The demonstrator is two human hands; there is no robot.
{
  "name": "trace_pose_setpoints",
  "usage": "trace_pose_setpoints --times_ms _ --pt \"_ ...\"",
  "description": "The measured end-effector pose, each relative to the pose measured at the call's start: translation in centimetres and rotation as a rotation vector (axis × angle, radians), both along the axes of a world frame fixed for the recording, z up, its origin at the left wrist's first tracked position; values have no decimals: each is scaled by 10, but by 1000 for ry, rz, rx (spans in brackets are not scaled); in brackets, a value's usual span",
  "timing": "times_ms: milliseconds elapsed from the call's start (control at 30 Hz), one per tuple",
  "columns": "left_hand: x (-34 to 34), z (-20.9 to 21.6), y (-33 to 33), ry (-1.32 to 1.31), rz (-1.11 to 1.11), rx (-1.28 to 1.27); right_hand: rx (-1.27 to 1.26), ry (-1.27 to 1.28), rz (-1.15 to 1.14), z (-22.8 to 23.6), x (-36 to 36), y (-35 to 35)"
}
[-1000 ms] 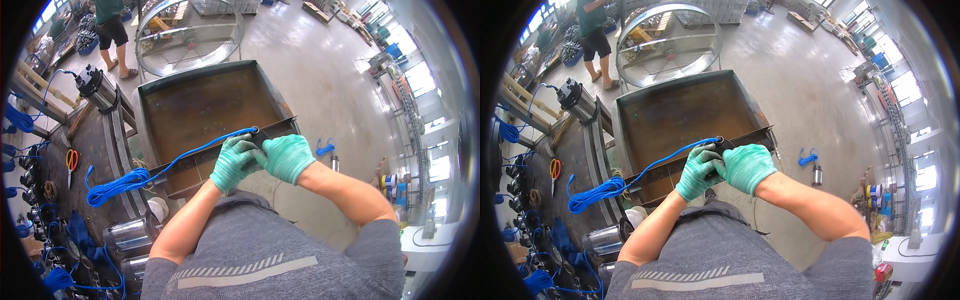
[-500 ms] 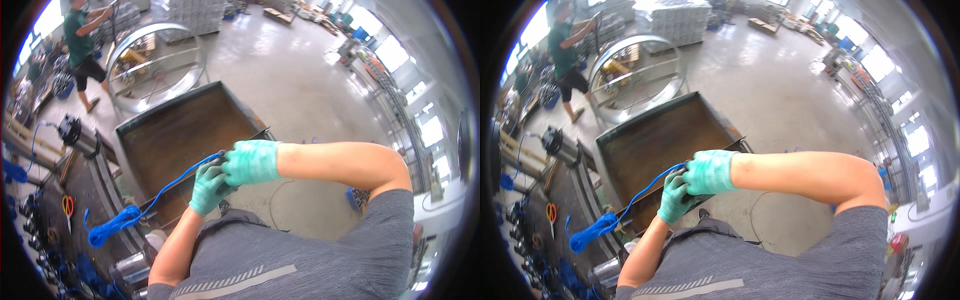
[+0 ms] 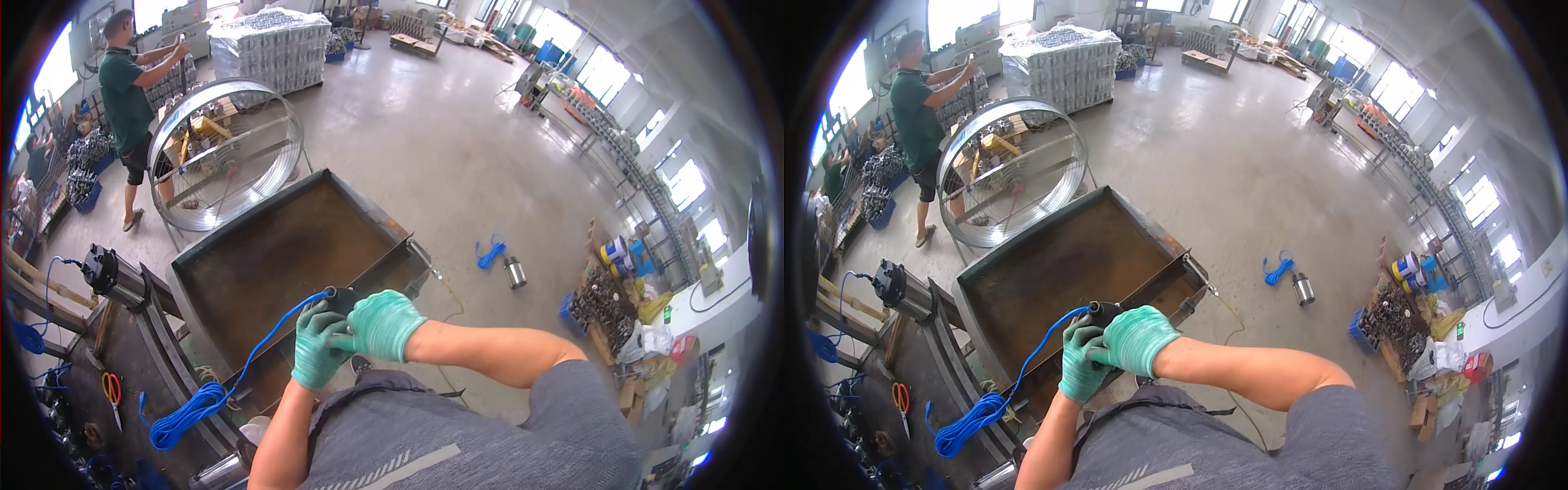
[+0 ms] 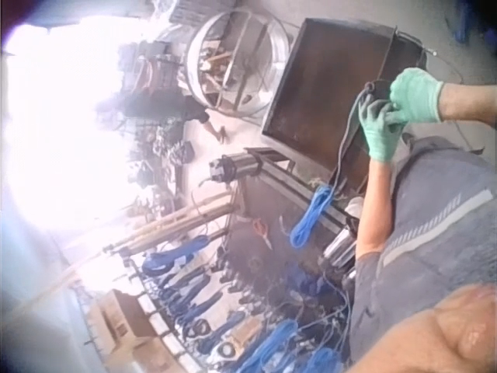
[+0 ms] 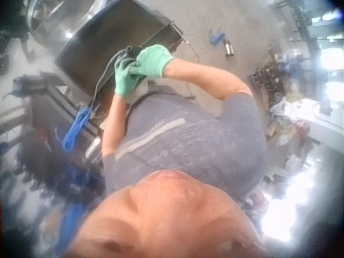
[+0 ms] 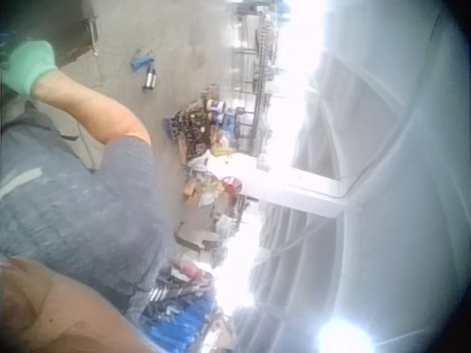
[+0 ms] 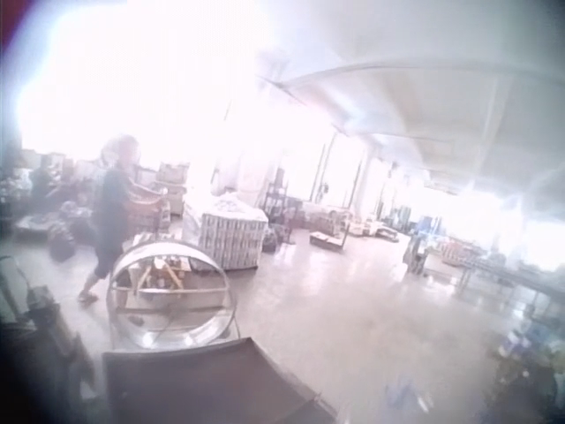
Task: The person picks up a metal pump from a workbench, submerses it into a tank of water to check for leaks, and then lifts it out and sets it back on the bench.
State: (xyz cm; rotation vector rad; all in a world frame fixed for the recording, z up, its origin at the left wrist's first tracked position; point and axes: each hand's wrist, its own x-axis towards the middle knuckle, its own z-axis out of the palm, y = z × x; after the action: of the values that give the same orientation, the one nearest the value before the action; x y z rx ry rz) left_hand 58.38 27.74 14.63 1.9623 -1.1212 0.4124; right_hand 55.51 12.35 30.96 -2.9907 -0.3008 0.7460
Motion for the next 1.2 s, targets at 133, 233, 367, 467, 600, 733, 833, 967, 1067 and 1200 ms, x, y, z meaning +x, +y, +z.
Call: trace_pose_setpoints --times_ms 133,233,367,467,600,733,833,967,1067,1200 --pt "2 -10 -7 151 -14 -145 149 -318 278 1 6 -17" --pt "-1 -5 -7 157 -13 -34 41 -223 719 15 18 -26" --pt "-3 2 -14 175 -18 -86 38 -131 851 23 31 -30" --pt "-1 -1 -15 79 -26 -9 63 -236 927 15 36 -33" --pt "1 -2 -13 64 -13 -85 -2 -232 731 6 31 -24" --pt "3 -9 -9 15 -13 -53 26 -185 174 2 8 -14" --pt "1 -2 -11 54 -25 -87 -38 -98 186 12 12 -14" --pt "3 -7 -4 78 -8 -40 108 -304 558 0 26 -32" --pt "0 -32 -9 237 -27 -102 149 -184 543 -6 29 -31" --pt "-1 -6 -10 99 8 -64 223 -319 88 -33 -2 -23"
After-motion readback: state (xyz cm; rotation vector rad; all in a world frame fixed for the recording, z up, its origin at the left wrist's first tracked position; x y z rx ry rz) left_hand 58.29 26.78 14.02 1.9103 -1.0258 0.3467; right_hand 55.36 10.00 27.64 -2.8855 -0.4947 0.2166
